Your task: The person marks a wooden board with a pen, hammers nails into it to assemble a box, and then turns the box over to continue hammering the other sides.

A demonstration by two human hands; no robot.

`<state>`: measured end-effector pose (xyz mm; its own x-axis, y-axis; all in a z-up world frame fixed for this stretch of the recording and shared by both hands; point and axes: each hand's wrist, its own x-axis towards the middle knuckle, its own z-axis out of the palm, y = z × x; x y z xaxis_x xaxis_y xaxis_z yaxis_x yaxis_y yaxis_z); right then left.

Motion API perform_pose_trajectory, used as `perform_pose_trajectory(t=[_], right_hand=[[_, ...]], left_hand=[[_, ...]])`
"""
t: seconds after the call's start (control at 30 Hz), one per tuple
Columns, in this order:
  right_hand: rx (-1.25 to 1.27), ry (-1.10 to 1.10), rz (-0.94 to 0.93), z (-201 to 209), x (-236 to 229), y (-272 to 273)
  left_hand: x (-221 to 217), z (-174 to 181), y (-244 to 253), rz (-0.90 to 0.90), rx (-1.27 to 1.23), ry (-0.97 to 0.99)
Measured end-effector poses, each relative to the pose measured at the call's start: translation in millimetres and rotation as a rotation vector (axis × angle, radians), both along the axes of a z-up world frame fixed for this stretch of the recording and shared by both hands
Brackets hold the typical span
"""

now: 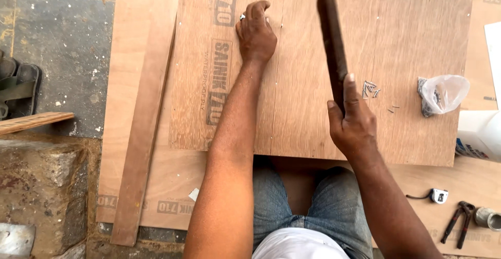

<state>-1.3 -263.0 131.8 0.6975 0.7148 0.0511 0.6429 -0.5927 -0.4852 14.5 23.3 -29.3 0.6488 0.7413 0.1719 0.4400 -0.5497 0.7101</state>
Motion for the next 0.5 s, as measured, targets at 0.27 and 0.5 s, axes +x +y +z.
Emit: perform_pose_trajectory(t=[0.27,0.5], right_hand=[[-0.331,0.049,-0.03,-6,10,12],[-0.503,0.089,-0.033,2,17,23]], left_hand=[[2,11,5,0.013,-0.005,0.029],[2,15,1,-0.003,-0.027,0.015]])
